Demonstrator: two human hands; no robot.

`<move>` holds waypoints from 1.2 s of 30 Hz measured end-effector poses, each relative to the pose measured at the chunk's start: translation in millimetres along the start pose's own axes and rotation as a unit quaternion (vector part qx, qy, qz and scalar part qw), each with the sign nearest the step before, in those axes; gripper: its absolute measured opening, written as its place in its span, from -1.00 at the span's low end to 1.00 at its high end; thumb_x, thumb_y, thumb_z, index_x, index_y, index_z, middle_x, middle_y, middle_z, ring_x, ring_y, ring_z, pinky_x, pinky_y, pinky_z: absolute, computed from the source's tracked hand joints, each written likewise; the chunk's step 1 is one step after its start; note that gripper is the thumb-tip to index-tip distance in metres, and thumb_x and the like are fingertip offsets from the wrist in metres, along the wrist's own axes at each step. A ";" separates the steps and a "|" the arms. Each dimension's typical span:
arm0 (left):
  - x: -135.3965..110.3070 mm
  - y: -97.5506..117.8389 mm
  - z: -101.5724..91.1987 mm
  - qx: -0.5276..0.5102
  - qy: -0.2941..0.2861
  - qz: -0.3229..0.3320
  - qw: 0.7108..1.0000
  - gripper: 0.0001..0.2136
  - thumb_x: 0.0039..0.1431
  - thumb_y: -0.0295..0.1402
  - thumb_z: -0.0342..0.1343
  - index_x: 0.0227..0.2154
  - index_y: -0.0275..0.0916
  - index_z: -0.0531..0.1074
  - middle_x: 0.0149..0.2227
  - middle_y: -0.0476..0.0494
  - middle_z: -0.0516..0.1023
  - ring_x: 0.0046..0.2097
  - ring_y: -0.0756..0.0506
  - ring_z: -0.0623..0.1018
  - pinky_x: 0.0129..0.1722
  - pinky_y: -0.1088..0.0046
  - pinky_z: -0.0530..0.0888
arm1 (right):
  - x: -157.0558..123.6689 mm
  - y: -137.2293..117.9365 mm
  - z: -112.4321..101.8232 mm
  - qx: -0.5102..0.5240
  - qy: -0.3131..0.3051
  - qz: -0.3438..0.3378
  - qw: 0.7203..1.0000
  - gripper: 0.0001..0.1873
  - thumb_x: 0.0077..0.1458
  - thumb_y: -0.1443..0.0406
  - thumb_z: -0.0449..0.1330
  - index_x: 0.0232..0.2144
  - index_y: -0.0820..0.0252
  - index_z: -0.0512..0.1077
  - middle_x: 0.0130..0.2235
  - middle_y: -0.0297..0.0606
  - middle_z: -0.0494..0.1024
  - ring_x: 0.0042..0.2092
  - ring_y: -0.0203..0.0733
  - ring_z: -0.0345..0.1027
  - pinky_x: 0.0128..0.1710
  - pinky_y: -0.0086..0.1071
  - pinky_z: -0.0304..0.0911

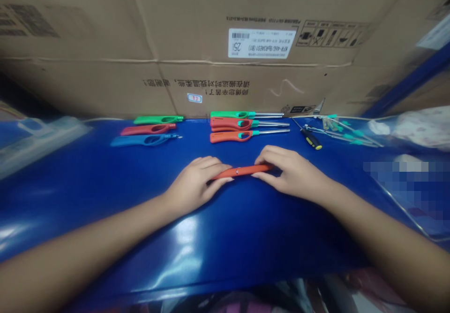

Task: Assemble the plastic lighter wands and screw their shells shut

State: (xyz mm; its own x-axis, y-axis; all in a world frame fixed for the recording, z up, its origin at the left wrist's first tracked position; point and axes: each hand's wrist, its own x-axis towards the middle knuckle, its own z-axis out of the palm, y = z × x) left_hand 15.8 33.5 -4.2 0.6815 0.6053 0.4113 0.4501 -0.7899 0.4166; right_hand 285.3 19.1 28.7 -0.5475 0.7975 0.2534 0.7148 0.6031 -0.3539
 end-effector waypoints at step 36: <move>-2.3 0.1 -0.1 -0.078 0.006 0.006 0.997 -0.71 0.30 -0.20 0.19 0.03 -0.12 0.54 -0.09 -0.07 0.68 -0.20 -0.06 0.65 -0.16 0.46 0.50 | -1.9 -9.6 7.6 -0.027 -0.024 -0.149 0.988 -0.63 0.38 0.16 0.03 0.07 0.26 0.42 -0.02 -0.05 0.59 -0.02 -0.04 0.49 -0.05 -0.17 0.42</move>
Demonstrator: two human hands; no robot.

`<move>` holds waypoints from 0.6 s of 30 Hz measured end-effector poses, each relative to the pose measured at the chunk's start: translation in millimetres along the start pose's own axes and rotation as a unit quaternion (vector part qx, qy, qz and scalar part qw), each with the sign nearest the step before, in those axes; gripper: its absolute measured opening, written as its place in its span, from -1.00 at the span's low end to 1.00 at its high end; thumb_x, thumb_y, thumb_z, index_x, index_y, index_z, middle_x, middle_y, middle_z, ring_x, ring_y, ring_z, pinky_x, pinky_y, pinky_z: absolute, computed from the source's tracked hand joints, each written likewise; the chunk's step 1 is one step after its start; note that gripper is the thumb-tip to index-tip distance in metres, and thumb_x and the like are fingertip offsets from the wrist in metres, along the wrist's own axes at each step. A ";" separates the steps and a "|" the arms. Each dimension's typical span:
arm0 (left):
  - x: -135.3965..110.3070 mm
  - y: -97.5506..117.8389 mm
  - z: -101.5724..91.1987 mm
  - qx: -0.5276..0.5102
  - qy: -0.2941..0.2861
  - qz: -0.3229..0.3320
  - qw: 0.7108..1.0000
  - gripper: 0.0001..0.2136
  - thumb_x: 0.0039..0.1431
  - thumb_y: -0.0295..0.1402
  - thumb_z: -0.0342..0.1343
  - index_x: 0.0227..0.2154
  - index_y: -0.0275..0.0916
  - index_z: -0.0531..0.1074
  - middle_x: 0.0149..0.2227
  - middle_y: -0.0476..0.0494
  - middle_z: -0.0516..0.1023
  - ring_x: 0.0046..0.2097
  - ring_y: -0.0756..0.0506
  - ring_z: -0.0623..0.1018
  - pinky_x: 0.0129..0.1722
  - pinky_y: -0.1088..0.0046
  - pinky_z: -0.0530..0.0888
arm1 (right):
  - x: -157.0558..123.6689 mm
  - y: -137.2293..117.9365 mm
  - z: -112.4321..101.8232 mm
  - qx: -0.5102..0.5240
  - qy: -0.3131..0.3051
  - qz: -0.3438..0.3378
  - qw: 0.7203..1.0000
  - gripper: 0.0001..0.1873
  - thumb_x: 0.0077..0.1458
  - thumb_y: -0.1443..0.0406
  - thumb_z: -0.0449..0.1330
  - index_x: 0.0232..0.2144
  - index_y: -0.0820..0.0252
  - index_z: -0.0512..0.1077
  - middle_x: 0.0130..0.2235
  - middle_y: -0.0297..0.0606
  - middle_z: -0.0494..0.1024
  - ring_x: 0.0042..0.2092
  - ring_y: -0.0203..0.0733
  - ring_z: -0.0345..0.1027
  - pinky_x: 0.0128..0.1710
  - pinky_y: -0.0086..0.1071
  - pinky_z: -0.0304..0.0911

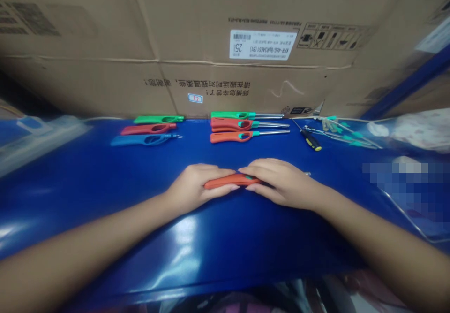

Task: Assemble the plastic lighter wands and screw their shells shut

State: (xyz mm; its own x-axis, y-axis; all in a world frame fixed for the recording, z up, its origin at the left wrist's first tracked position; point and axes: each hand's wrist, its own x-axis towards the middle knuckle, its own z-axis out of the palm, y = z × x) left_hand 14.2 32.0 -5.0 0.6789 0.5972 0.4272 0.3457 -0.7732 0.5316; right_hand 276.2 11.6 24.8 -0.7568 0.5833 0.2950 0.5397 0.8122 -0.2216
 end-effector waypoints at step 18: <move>3.6 2.9 0.2 0.002 0.078 0.006 0.997 -0.77 0.23 -0.29 0.27 -0.09 -0.23 0.59 -0.13 -0.10 0.68 -0.14 -0.05 0.64 -0.06 0.53 0.52 | 1.6 0.4 9.3 -0.029 0.077 0.032 0.996 -0.77 0.35 0.21 0.12 -0.09 0.19 0.51 -0.08 -0.24 0.66 -0.07 -0.15 0.54 -0.13 -0.30 0.34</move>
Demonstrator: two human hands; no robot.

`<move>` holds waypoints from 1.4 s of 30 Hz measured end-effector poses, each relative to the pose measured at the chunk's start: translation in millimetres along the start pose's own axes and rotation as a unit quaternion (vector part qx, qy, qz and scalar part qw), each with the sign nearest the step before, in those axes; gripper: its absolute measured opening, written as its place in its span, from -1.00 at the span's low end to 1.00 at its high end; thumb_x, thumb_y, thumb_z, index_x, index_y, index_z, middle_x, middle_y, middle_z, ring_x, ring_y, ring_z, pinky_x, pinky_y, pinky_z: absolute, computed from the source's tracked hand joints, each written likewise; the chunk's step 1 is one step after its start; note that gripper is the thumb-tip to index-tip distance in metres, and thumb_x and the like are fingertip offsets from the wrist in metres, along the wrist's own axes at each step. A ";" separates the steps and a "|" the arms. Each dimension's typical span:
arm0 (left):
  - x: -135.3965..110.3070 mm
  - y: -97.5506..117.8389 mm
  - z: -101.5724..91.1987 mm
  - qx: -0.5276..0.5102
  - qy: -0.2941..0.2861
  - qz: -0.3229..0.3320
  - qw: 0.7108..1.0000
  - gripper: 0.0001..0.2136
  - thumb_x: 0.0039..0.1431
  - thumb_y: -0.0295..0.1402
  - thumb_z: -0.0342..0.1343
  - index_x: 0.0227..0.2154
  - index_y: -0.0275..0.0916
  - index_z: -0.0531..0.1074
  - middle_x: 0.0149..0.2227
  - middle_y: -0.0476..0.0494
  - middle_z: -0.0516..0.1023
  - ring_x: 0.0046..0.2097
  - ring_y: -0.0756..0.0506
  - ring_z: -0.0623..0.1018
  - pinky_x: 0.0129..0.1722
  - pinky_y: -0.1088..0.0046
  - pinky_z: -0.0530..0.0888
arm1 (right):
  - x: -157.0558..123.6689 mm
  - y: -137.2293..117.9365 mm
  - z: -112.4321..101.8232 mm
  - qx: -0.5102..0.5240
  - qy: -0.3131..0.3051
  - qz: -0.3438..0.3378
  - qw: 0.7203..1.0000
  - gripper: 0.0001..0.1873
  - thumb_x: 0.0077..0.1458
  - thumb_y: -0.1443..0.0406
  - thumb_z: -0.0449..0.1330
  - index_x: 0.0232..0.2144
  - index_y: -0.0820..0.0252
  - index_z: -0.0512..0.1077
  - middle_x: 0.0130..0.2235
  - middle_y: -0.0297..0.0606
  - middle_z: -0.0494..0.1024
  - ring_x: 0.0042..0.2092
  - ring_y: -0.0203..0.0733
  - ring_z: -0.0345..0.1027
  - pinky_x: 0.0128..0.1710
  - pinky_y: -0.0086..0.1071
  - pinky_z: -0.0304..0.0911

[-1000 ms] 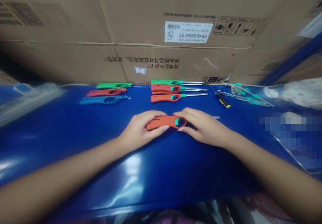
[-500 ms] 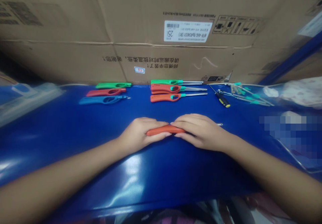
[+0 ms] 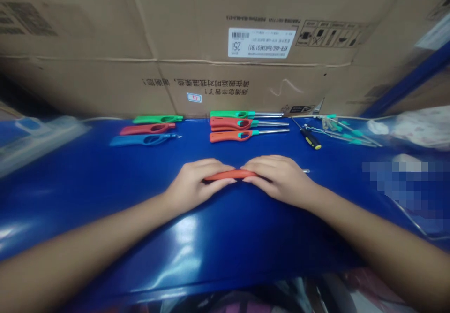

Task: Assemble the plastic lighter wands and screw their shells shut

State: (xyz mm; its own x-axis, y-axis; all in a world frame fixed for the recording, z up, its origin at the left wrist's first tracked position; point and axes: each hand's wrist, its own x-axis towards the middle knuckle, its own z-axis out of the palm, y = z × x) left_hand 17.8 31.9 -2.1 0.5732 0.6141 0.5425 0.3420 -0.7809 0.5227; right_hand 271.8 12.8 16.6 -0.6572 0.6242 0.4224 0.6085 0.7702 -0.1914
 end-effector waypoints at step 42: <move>5.8 -4.2 0.3 -0.046 0.085 -0.193 0.976 -0.76 0.19 -0.16 0.27 -0.18 -0.20 0.62 -0.17 -0.13 0.68 -0.17 -0.14 0.64 -0.14 0.37 0.52 | -5.5 29.9 -21.8 -0.221 0.026 0.245 0.944 -0.78 0.08 0.28 0.35 -0.19 0.13 0.50 -0.13 -0.20 0.60 -0.05 0.13 0.41 -0.03 -0.02 0.20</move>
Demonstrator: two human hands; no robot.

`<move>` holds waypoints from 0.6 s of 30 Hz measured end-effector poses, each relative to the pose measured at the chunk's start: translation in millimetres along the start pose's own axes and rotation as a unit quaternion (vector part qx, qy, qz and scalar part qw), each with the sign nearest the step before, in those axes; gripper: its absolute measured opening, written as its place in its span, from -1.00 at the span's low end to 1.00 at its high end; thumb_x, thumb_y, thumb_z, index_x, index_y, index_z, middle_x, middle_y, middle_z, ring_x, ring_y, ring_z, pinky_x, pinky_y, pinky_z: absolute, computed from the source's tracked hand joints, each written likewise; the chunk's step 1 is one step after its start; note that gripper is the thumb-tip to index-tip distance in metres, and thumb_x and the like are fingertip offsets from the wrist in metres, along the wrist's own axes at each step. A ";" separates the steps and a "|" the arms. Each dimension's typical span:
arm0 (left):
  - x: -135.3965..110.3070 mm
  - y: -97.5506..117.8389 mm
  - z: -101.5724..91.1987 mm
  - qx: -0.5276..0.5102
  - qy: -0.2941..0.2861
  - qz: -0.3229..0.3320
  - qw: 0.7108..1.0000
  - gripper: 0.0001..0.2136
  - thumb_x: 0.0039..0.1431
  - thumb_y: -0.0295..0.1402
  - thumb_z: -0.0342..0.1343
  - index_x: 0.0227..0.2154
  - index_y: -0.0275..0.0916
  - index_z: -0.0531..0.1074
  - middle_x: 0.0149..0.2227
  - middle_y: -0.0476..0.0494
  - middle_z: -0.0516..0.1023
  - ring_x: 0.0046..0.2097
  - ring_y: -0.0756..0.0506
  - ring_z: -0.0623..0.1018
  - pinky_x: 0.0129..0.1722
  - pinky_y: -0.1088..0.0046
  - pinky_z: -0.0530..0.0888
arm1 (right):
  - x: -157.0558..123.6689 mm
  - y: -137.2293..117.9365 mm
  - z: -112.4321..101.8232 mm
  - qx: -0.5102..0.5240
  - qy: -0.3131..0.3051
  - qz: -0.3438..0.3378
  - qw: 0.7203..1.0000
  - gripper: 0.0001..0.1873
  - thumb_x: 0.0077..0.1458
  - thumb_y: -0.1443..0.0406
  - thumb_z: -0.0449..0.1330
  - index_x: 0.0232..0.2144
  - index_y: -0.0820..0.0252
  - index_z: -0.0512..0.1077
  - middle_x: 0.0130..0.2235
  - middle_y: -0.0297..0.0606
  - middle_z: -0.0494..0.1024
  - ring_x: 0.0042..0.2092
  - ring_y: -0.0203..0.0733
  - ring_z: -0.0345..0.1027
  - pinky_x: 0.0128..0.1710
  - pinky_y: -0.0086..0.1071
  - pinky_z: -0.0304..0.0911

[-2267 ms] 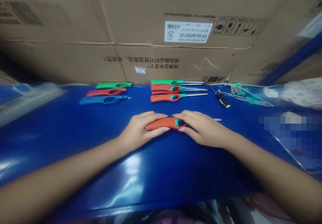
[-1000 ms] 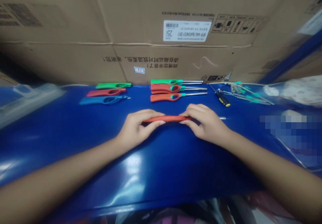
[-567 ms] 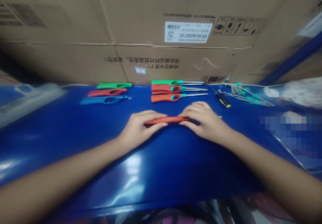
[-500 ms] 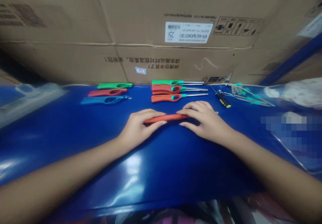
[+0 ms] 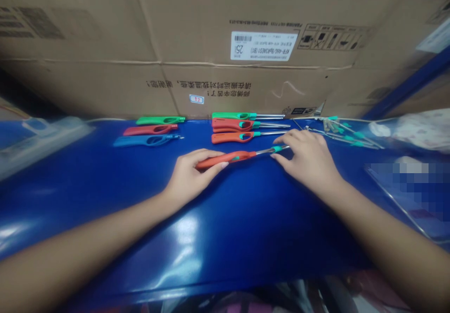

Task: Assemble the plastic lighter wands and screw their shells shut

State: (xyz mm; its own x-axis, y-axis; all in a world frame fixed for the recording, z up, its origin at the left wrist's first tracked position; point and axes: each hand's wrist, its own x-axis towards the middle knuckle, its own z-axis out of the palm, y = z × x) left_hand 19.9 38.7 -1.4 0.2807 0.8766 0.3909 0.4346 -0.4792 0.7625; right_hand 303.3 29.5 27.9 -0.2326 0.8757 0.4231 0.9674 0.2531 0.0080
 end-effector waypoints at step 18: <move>1.6 -4.3 -1.5 -0.008 -0.035 0.096 0.995 -0.80 0.15 -0.25 0.33 -0.21 -0.22 0.63 -0.20 -0.16 0.67 -0.18 -0.11 0.64 -0.08 0.37 0.55 | 4.6 -1.0 8.8 0.194 -0.113 -0.238 0.945 -0.77 0.37 0.26 0.05 -0.17 0.22 0.49 -0.21 -0.15 0.56 -0.13 -0.09 0.38 0.00 -0.14 0.20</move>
State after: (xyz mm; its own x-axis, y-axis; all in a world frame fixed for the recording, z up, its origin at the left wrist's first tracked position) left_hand 17.2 42.3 -3.2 0.4160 0.7636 0.4939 0.3545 -0.6363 0.6852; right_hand 300.3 36.8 21.8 -0.6902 0.6789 0.2503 0.6487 0.7338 -0.2017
